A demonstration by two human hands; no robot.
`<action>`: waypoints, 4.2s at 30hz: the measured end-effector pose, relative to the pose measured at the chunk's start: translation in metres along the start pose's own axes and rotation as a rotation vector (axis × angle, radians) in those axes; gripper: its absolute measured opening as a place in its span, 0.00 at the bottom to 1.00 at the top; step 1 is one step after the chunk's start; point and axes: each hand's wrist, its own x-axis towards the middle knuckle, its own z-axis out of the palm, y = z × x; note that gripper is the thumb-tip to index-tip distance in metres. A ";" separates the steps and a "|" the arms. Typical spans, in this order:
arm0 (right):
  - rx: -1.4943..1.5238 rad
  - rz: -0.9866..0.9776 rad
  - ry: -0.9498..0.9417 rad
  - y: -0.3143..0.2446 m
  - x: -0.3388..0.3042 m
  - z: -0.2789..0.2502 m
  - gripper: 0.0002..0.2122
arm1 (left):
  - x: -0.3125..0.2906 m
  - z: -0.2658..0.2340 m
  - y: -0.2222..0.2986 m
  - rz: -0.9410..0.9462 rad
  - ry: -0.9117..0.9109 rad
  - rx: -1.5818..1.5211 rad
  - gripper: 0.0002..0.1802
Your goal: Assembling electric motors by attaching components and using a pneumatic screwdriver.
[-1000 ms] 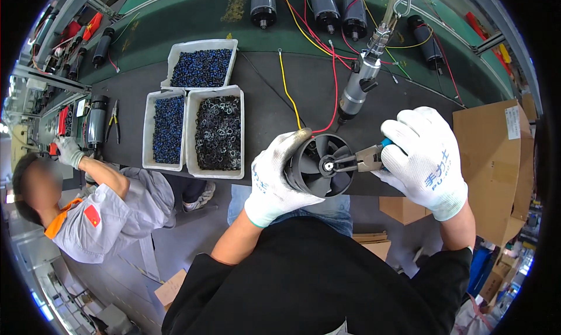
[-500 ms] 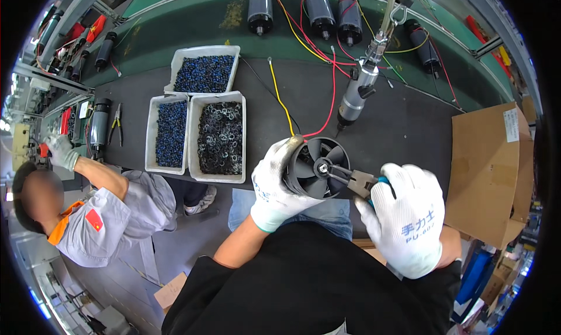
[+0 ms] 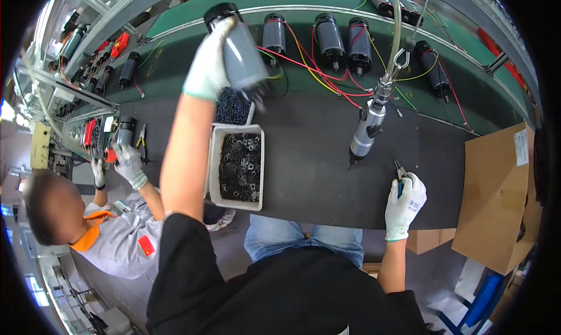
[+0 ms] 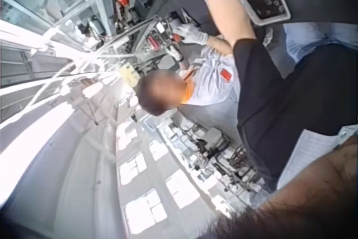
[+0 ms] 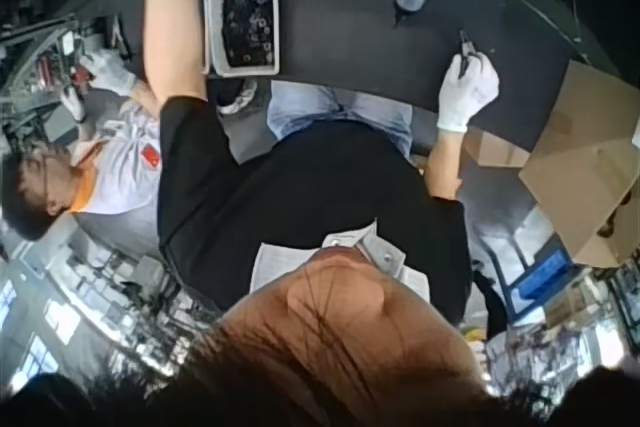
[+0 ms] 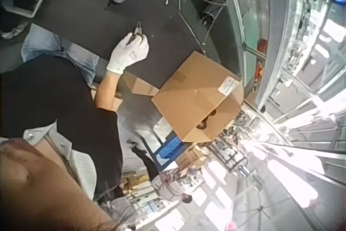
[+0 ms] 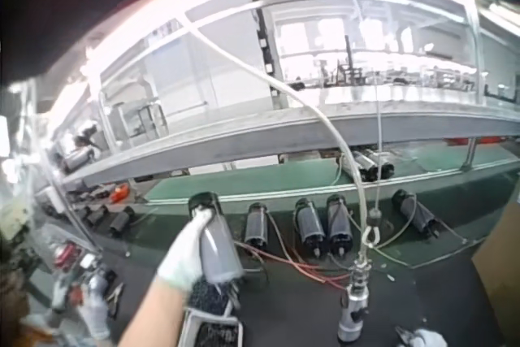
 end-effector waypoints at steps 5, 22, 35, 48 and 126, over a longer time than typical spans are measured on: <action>-0.008 0.009 0.038 -0.002 0.009 0.004 0.10 | 0.181 -0.095 0.015 0.322 0.388 1.187 0.47; 0.008 0.083 0.027 0.010 0.007 0.002 0.12 | 0.182 0.059 -0.096 -0.109 -0.038 1.736 0.69; 0.085 0.019 0.084 0.041 -0.013 -0.003 0.12 | -0.088 0.148 -0.119 -0.225 -0.141 1.874 0.71; -0.003 0.021 0.102 0.047 -0.018 -0.010 0.19 | -0.279 0.114 -0.150 0.196 -0.086 1.713 0.55; 2.408 -0.237 -0.047 -0.147 0.071 -0.139 0.23 | -0.314 0.087 -0.082 -0.134 -0.134 -0.651 0.10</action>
